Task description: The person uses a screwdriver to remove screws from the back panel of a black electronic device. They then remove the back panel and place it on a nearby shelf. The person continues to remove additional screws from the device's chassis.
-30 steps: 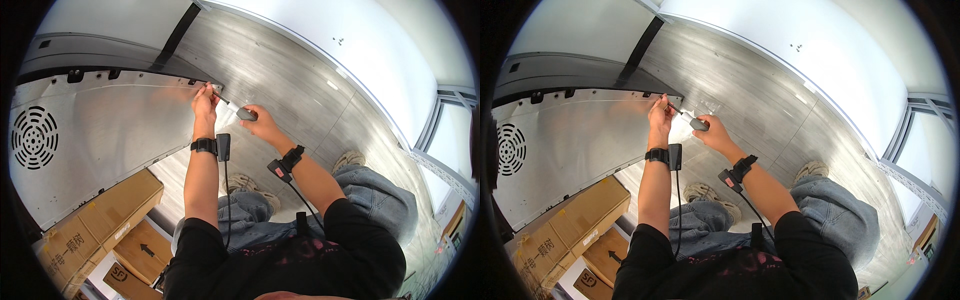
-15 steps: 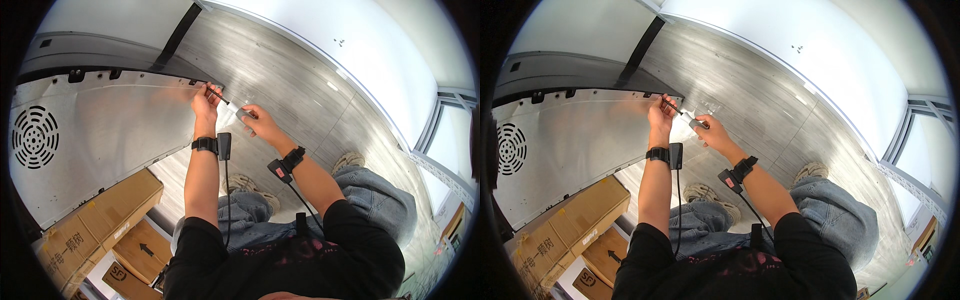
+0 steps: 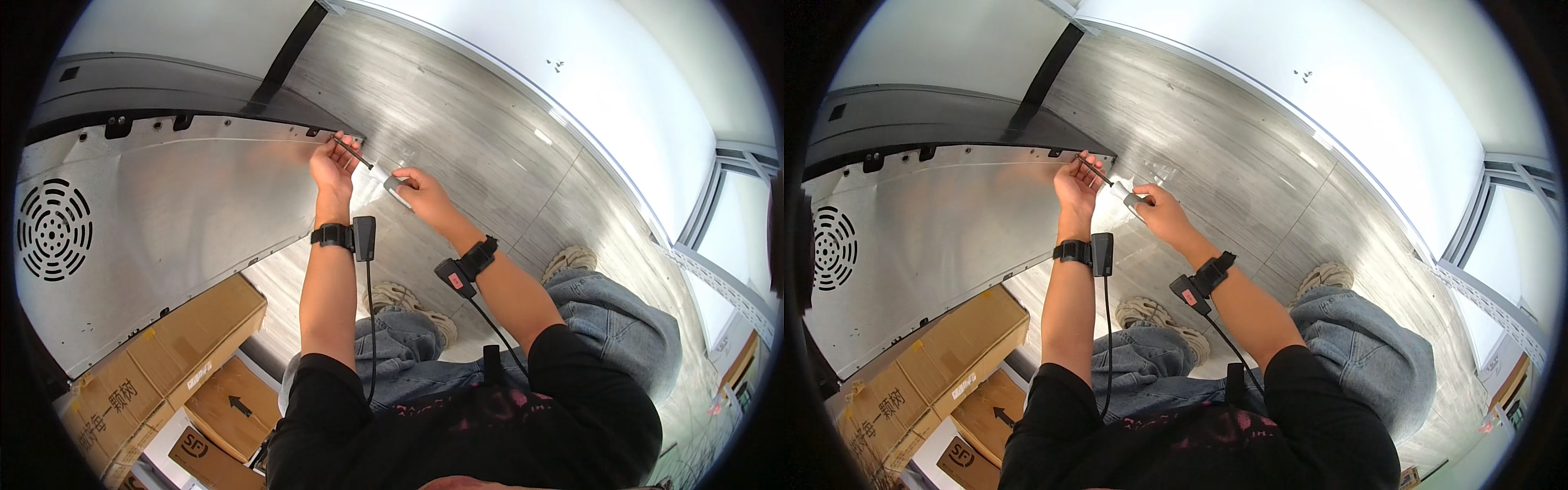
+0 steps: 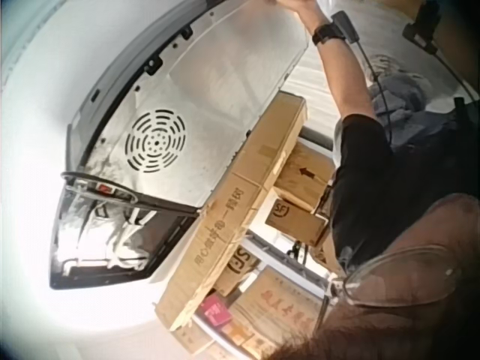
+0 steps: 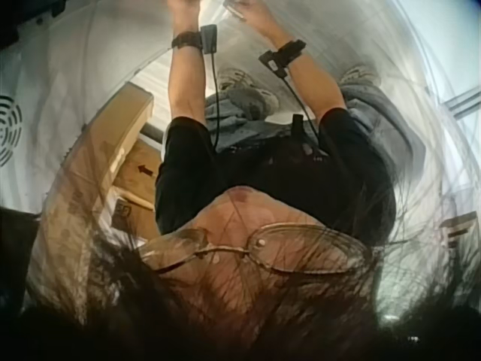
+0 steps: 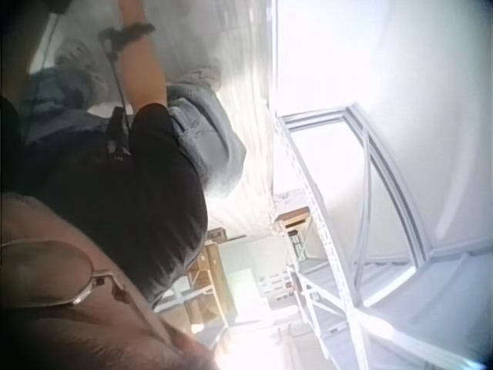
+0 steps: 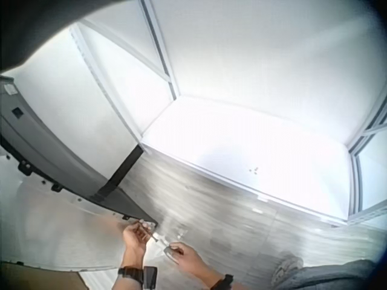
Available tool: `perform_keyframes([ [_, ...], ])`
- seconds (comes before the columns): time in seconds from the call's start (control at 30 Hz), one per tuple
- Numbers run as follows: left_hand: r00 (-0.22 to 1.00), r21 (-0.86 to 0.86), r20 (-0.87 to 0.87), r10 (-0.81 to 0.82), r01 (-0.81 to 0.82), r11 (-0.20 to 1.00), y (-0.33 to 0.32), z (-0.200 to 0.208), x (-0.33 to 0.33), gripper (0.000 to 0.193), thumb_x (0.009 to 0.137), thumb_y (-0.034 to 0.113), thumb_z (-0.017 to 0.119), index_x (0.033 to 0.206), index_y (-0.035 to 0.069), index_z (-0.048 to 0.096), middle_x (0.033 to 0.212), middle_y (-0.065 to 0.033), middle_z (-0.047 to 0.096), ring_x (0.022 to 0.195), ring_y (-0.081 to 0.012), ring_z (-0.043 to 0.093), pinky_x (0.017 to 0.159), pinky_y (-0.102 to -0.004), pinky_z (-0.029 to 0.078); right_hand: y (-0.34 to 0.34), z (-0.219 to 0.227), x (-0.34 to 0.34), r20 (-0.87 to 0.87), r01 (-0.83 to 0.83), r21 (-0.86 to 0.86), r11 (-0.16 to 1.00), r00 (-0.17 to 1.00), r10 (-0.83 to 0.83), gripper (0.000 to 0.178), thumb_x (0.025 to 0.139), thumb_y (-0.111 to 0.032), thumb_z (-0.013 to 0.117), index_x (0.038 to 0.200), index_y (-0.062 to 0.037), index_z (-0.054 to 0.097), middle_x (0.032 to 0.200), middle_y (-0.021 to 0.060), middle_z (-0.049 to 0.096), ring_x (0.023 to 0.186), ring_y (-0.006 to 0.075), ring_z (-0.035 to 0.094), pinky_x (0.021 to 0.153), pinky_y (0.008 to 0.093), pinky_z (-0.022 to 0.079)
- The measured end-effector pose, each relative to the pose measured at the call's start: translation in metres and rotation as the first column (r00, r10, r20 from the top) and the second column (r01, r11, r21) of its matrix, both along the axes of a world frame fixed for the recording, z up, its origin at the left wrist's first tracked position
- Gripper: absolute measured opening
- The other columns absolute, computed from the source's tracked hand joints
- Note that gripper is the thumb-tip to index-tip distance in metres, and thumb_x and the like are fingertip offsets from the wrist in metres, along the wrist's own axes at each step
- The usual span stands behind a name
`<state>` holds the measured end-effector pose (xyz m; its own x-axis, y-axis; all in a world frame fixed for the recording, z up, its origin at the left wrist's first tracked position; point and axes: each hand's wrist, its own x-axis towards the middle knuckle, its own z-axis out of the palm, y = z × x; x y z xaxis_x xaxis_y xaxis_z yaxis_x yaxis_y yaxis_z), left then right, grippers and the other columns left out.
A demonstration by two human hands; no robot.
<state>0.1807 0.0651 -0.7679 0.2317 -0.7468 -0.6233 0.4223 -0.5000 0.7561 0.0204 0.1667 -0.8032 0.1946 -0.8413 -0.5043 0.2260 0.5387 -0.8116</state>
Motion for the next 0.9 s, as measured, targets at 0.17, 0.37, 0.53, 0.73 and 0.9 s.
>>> perform_keyframes([
  [0.17, 0.993, 0.015, 0.121, -0.001, -0.001, 1.000, 0.006, -0.001, -0.004, 0.020, 0.087, 0.018, 0.058, 0.103, 0.005, 0.061, 0.086, -0.0007, 0.061, 0.075, -0.0135, 0.057, 0.069, -0.0272, 0.046, 0.005, 0.005, 0.005, -0.134, 0.015, -0.139, 0.990, 0.990, -0.034, 0.044, 0.078, -0.009, 0.066, 0.118, 0.0006, 0.051, 0.091, 0.0093, 0.060, 0.080, 0.0154, 0.058, 0.064, 0.0289, 0.047],
  [0.37, 0.992, -0.024, 0.125, -0.013, 0.016, 1.000, 0.004, -0.013, 0.001, 0.021, 0.085, 0.008, 0.064, 0.106, 0.004, 0.060, 0.081, -0.0010, 0.060, 0.067, -0.0114, 0.056, 0.057, -0.0227, 0.045, 0.006, -0.002, 0.006, -0.282, -0.063, -0.159, 0.985, 0.959, 0.016, 0.046, 0.076, -0.014, 0.071, 0.115, 0.0030, 0.053, 0.091, 0.0095, 0.059, 0.072, 0.0137, 0.057, 0.058, 0.0273, 0.046],
  [0.53, 0.993, -0.049, 0.115, -0.026, 0.032, 0.998, 0.002, -0.013, 0.006, 0.018, 0.084, 0.005, 0.063, 0.102, 0.005, 0.061, 0.078, -0.0012, 0.062, 0.063, -0.0109, 0.059, 0.052, -0.0205, 0.045, -0.002, 0.022, -0.004, -0.100, -0.113, -0.010, 0.994, 0.989, 0.112, 0.044, 0.079, -0.018, 0.068, 0.115, 0.0028, 0.052, 0.091, 0.0091, 0.058, 0.070, 0.0115, 0.056, 0.053, 0.0263, 0.045],
  [0.73, 0.990, -0.065, 0.139, -0.031, 0.040, 0.997, 0.004, -0.009, 0.003, 0.016, 0.087, 0.010, 0.060, 0.101, 0.002, 0.060, 0.080, -0.0042, 0.061, 0.065, -0.0133, 0.061, 0.053, -0.0219, 0.047, -0.004, 0.025, -0.006, 0.028, -0.028, 0.099, 0.995, 0.999, 0.025, 0.042, 0.083, -0.021, 0.064, 0.117, -0.0001, 0.050, 0.097, 0.0100, 0.055, 0.072, 0.0130, 0.056, 0.054, 0.0257, 0.047],
  [0.9, 0.984, -0.018, 0.178, -0.010, 0.013, 1.000, 0.000, 0.002, -0.005, 0.020, 0.091, 0.018, 0.054, 0.099, 0.001, 0.059, 0.082, -0.0054, 0.060, 0.066, -0.0159, 0.062, 0.051, -0.0234, 0.048, 0.005, -0.008, 0.005, -0.290, -0.029, -0.213, 0.977, 0.957, -0.034, 0.042, 0.079, -0.017, 0.069, 0.114, -0.0005, 0.054, 0.099, 0.0101, 0.052, 0.082, 0.0174, 0.055, 0.061, 0.0286, 0.048],
])
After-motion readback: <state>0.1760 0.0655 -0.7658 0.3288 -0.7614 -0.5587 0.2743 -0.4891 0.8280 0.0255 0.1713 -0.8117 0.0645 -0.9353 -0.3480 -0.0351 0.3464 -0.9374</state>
